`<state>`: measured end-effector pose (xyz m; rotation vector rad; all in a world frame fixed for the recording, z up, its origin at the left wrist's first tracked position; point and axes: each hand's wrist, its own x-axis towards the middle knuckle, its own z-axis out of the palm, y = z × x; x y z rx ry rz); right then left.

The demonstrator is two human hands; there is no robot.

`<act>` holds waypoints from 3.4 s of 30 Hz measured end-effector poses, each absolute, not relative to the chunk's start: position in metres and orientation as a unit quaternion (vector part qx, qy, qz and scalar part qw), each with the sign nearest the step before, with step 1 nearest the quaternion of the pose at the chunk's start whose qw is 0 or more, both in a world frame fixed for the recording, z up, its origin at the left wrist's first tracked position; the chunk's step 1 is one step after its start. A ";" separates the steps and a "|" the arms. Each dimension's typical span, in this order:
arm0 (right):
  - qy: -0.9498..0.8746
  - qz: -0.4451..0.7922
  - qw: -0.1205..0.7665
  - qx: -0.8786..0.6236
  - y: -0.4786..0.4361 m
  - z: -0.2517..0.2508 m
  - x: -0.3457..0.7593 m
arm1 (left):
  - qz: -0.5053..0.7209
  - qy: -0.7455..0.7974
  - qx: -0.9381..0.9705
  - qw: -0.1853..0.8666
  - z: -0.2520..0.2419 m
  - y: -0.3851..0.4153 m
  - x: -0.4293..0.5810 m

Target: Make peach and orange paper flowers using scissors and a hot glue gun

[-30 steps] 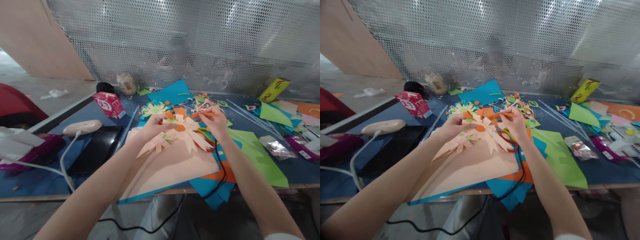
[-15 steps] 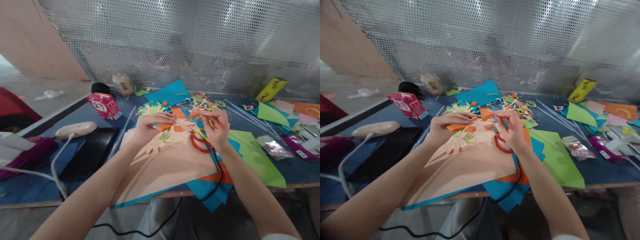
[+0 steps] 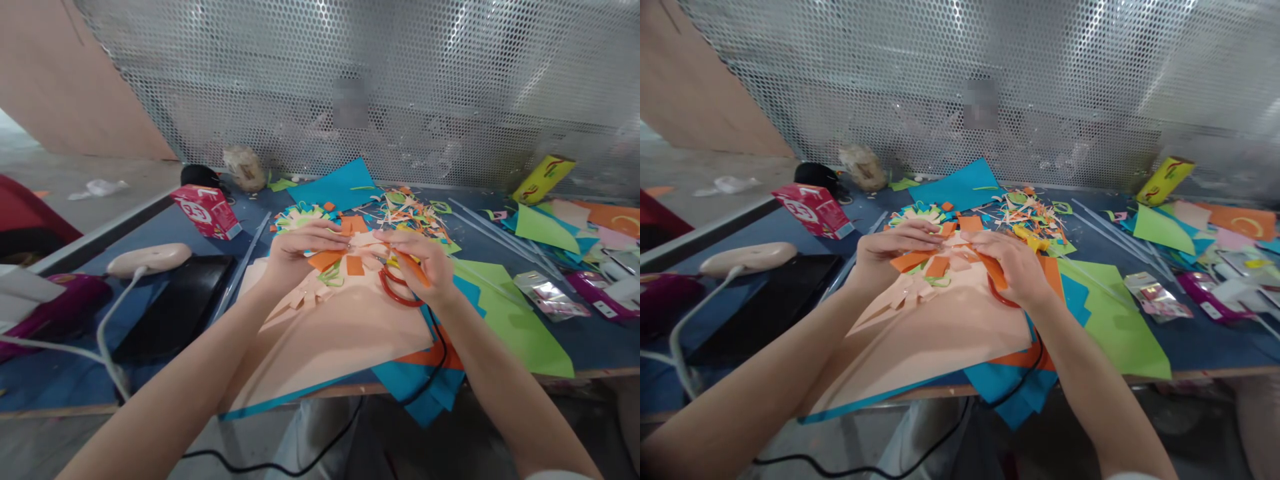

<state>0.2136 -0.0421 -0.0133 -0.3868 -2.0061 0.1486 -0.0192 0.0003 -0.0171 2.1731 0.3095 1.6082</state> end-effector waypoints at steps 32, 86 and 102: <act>-0.694 0.254 0.568 -0.363 -0.045 -0.013 0.188 | 0.520 0.320 0.664 0.432 -0.017 -0.013 -0.008; -0.613 0.312 0.543 -0.483 -0.035 -0.021 0.184 | 0.498 0.370 0.645 0.445 -0.021 -0.018 0.003; -0.604 0.282 0.564 -0.488 -0.035 -0.018 0.185 | 0.502 0.381 0.603 0.489 -0.028 -0.015 0.003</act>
